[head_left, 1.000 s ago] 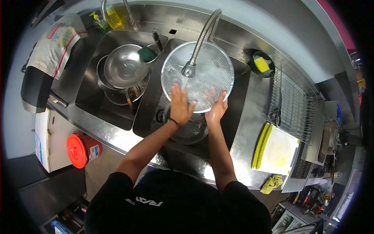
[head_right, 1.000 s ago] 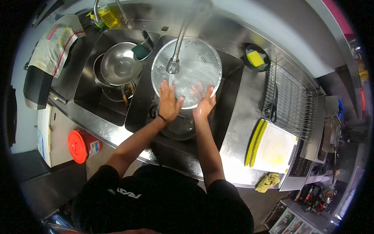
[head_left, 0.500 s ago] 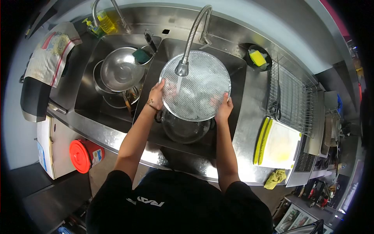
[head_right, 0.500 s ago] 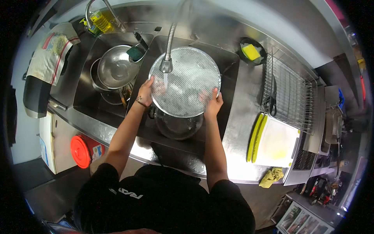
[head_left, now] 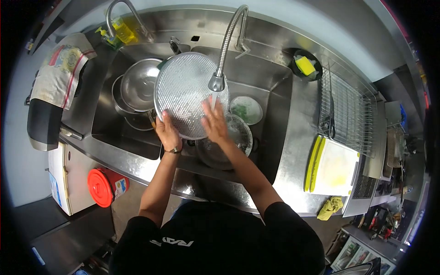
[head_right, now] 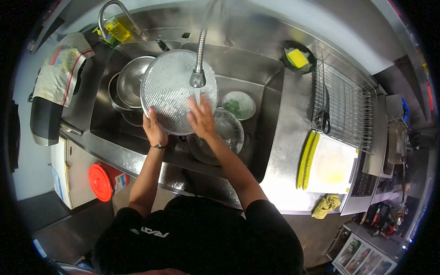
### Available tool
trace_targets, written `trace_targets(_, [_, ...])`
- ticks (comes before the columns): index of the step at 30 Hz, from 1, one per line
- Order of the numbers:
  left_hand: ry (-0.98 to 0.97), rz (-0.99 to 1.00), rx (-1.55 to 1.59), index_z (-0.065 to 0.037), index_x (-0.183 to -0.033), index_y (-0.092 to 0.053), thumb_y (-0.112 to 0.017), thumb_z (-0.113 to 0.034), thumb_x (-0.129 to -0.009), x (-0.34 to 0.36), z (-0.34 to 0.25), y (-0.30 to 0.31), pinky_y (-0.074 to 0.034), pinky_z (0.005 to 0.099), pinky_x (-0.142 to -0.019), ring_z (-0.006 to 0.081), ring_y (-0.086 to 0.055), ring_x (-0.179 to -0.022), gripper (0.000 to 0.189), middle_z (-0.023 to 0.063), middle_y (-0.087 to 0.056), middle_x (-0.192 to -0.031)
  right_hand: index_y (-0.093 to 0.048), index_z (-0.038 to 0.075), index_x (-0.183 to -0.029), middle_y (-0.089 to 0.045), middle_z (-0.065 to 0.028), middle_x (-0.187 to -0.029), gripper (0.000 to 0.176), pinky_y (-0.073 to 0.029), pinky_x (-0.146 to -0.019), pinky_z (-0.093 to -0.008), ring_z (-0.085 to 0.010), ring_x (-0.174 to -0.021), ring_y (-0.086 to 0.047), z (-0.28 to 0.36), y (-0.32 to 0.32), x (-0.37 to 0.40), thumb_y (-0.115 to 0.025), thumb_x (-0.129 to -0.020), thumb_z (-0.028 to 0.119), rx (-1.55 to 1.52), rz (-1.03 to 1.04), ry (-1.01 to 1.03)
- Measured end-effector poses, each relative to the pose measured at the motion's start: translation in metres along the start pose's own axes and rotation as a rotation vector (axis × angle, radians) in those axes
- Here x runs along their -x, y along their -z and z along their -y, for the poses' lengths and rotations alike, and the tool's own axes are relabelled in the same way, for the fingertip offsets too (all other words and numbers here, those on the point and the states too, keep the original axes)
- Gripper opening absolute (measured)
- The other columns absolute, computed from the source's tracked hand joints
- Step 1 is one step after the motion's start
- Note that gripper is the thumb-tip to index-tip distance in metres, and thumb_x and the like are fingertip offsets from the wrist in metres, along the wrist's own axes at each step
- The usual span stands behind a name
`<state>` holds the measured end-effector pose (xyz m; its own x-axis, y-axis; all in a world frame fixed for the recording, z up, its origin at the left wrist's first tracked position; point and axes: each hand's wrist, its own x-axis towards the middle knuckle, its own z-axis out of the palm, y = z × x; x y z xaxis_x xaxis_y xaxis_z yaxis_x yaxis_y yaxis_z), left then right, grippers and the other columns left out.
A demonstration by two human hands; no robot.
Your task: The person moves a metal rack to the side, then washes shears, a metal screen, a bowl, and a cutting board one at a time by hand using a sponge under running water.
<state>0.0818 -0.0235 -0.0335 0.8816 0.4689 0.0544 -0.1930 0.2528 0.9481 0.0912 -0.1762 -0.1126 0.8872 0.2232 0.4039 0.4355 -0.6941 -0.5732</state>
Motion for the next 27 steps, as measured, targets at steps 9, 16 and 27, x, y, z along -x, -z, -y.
trace_targets(9, [-0.053,-0.054,0.011,-0.001,-0.099,-0.052,-0.046,-0.02,-0.094,0.009,0.003,0.02,-0.034,0.0199,-0.071,0.0047,-0.041,-0.075,0.022,-0.0046,-0.049,-0.081,-0.017,0.006,-0.139,-0.013,-0.0196,-0.144,0.072,-0.017,-0.107,-0.0453,-0.0399,-0.131,-0.016,-0.024,-0.004,-0.012,-0.051,-0.085,0.037,-0.06,0.004,-0.089])
trace_targets(16, [0.259,-0.072,0.002,0.002,-0.119,-0.044,-0.049,-0.013,-0.091,0.011,-0.011,0.045,-0.037,0.0263,-0.086,0.0129,-0.049,-0.094,0.032,0.0051,-0.054,-0.108,-0.036,0.001,-0.131,-0.046,-0.0241,-0.125,0.06,-0.035,-0.095,-0.0412,-0.0375,-0.118,-0.042,-0.06,0.017,0.012,-0.052,-0.085,0.036,-0.616,-0.078,-0.99])
trace_targets(27, [0.348,0.008,-0.146,0.001,-0.133,-0.03,-0.041,0.005,-0.084,0.045,-0.077,0.069,-0.039,0.0294,-0.092,0.0193,-0.048,-0.109,0.05,0.0133,-0.044,-0.127,-0.043,0.002,-0.126,-0.042,-0.0216,-0.128,0.049,-0.035,-0.095,-0.0397,-0.035,-0.118,-0.042,-0.018,0.033,0.028,-0.048,-0.088,0.034,-0.271,0.196,-0.555])
